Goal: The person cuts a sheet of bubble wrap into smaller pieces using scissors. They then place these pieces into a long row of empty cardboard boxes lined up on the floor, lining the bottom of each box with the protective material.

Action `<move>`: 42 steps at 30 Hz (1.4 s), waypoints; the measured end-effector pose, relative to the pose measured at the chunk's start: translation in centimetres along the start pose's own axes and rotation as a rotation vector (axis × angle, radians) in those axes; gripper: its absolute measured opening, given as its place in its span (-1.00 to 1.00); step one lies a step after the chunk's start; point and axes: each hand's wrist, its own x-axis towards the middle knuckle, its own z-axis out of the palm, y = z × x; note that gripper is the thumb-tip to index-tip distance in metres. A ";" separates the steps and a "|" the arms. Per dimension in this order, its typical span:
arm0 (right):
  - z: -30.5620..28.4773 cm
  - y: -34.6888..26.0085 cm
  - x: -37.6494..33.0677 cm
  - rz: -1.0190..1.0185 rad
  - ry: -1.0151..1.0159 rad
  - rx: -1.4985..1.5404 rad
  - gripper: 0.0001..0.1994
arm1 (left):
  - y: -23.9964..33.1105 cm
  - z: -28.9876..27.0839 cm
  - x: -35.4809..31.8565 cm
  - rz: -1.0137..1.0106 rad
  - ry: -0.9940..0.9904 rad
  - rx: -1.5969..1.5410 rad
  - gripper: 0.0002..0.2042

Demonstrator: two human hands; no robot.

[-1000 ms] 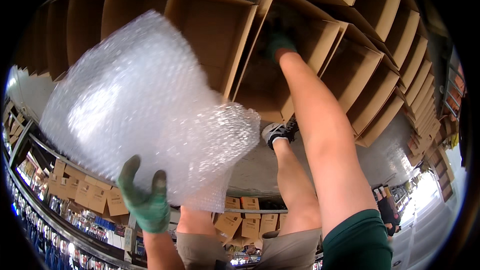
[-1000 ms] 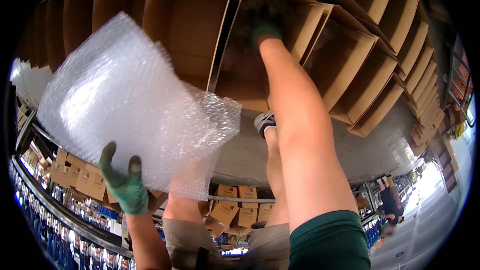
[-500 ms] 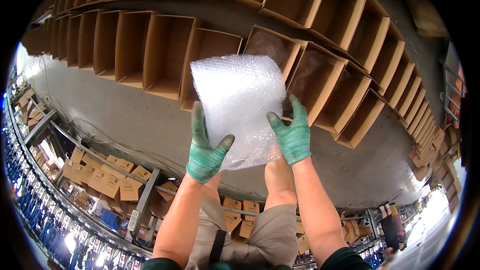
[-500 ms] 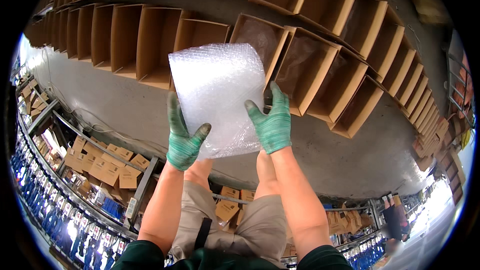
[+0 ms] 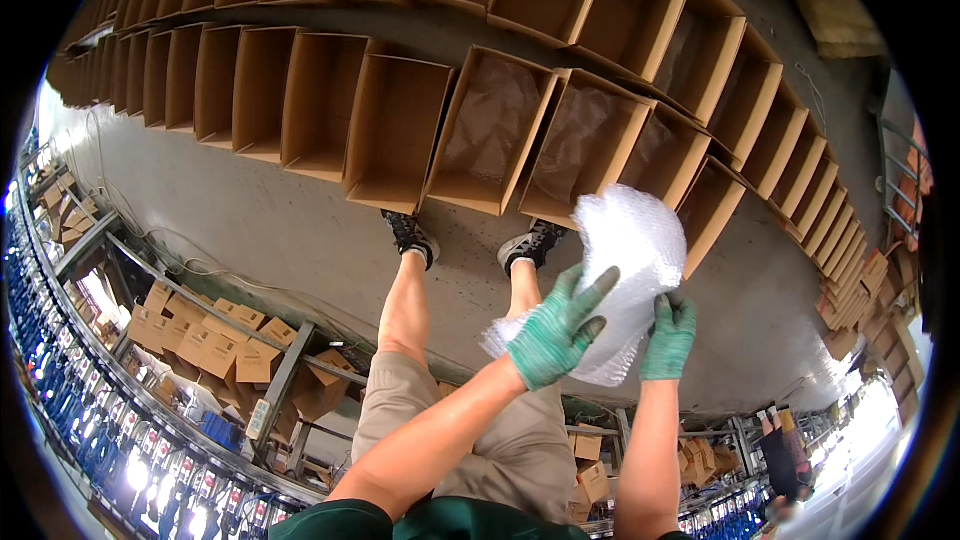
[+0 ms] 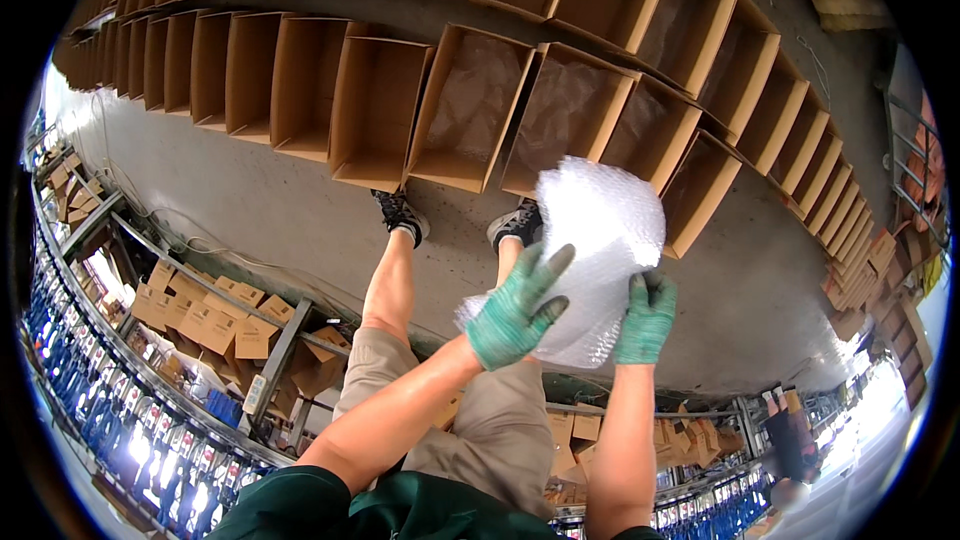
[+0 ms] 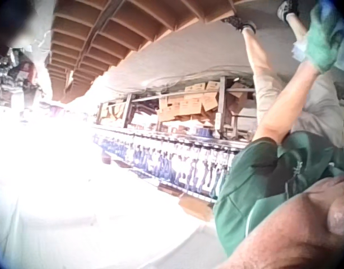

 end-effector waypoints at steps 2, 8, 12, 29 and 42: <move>-2.0 -0.9 0.5 -0.006 -0.013 -0.078 -0.84 | 0.5 0.8 0.6 0.033 0.020 0.008 -0.36; 0.8 -4.2 -1.1 -0.317 -0.054 -0.278 -0.59 | -1.0 0.8 1.2 0.001 0.162 -0.173 -0.31; 1.6 -5.9 -1.7 -0.405 0.038 -0.357 -0.58 | -1.2 -0.3 0.7 0.009 0.169 -0.048 -0.31; -1.7 -13.7 1.7 -0.387 -0.136 -0.205 -0.66 | 2.7 0.9 2.2 0.320 0.256 -0.094 -0.36; -1.3 -13.4 0.4 -0.594 -0.173 -0.176 -0.87 | 2.8 -0.1 1.3 0.291 0.302 -0.156 -0.38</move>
